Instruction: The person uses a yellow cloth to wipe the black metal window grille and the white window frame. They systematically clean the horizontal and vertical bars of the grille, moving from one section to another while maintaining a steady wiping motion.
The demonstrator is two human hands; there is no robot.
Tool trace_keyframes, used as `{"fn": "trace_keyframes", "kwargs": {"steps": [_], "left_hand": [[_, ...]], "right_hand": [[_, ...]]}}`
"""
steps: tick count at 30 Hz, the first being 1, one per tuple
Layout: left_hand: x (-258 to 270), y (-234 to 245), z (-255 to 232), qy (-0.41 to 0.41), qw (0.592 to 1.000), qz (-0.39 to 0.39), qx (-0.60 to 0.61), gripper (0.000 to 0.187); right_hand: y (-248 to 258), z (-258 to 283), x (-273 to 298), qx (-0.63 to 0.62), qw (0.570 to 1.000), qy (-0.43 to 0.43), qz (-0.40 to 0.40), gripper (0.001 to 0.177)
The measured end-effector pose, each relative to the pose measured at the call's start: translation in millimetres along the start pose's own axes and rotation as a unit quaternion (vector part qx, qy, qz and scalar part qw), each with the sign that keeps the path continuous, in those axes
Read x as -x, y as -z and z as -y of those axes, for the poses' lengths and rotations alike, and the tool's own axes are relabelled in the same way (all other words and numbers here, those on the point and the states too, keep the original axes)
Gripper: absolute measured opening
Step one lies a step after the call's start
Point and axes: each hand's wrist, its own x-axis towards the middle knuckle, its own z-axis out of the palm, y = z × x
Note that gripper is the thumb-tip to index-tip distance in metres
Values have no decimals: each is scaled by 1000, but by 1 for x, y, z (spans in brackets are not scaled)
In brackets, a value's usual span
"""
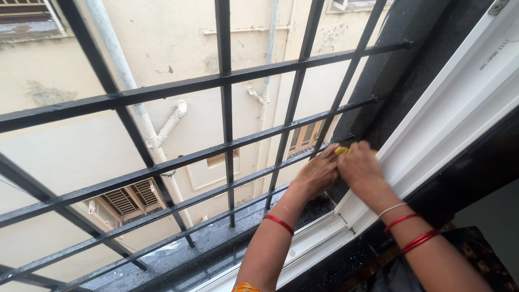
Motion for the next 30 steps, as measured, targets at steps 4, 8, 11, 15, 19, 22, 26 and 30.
{"fn": "trace_keyframes", "kwargs": {"steps": [4, 8, 11, 15, 19, 22, 26, 30], "left_hand": [[45, -15, -17, 45, 989, -134, 33, 26], [66, 9, -35, 130, 945, -235, 185, 20], [55, 38, -36, 228, 867, -349, 272, 17], [15, 69, -24, 376, 699, -460, 399, 16], [-21, 85, -3, 434, 567, -504, 487, 20], [-35, 88, 12, 398, 594, -512, 476, 23], [-33, 84, 24, 336, 668, -492, 445, 25], [-33, 74, 35, 311, 699, -448, 461, 24]], "right_hand": [[-35, 33, 11, -129, 983, 35, -124, 8], [-21, 39, 41, -216, 951, 19, -220, 2], [5, 19, 59, -255, 901, -46, -347, 13], [32, -10, 47, -376, 793, -136, -459, 12], [32, -21, -3, -541, 666, -188, -477, 23], [28, -2, -27, -761, 446, -180, -436, 29], [30, 5, -30, -792, 401, -164, -430, 24], [28, -1, -37, -693, 525, -159, -468, 18]]}}
